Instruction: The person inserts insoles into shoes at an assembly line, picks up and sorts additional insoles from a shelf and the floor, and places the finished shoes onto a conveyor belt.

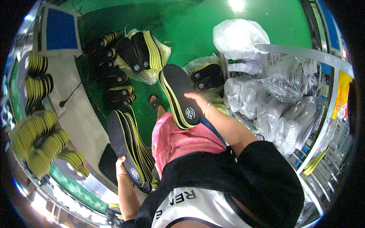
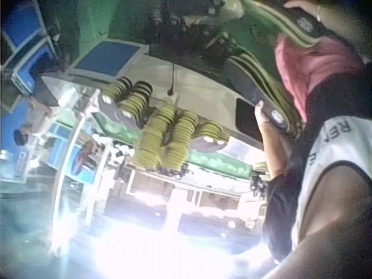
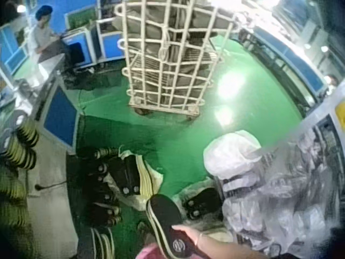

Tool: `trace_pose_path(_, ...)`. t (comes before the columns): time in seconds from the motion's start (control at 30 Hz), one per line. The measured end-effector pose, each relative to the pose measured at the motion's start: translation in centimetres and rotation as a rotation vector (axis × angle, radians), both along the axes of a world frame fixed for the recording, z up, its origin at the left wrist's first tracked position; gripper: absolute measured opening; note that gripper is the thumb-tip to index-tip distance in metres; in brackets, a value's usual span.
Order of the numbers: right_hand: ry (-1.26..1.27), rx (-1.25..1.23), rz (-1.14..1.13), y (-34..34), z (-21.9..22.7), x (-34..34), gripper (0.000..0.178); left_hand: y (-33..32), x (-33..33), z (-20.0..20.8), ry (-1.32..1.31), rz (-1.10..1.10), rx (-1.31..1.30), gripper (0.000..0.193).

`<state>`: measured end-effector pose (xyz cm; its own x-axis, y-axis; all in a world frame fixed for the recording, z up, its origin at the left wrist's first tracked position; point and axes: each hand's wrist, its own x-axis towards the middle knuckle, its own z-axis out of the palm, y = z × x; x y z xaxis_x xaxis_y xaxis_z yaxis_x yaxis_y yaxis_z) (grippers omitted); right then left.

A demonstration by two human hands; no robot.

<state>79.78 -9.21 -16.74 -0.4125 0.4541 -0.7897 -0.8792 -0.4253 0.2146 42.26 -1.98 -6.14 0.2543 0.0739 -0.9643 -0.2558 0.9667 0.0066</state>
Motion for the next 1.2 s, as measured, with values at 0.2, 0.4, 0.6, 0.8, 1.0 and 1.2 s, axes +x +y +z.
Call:
trace_pose_path(0.2,-0.283,-0.030,-0.373,-3.3,-7.0,-0.3,0.038,7.0,8.1,-9.0,-0.038,-0.346,0.035,0.055)
trace_pose_path(0.4,-0.410,-0.215,-0.638,-1.6,-19.3,3.2,0.035,14.3,21.6,-22.4,-0.125,-0.734,0.183,0.039)
trace_pose_path(0.6,-0.519,-0.110,-0.921,0.5,-35.0,9.4,0.031,16.2,37.4,-35.8,-0.246,-0.922,0.330,0.033)
trace_pose_path(0.8,-0.418,0.016,-1.071,1.0,-45.6,12.7,0.031,14.9,46.6,-47.6,-0.349,-1.053,0.477,0.032)
trace_pose_path(1.0,-0.462,-0.213,-1.240,-1.3,-47.8,12.0,0.033,13.3,50.2,-55.3,-0.375,-1.256,0.555,0.071)
trace_pose_path(1.2,-0.405,-0.273,-1.162,-2.7,-49.9,10.9,0.046,9.8,51.8,-57.5,-0.416,-1.422,0.612,0.072)
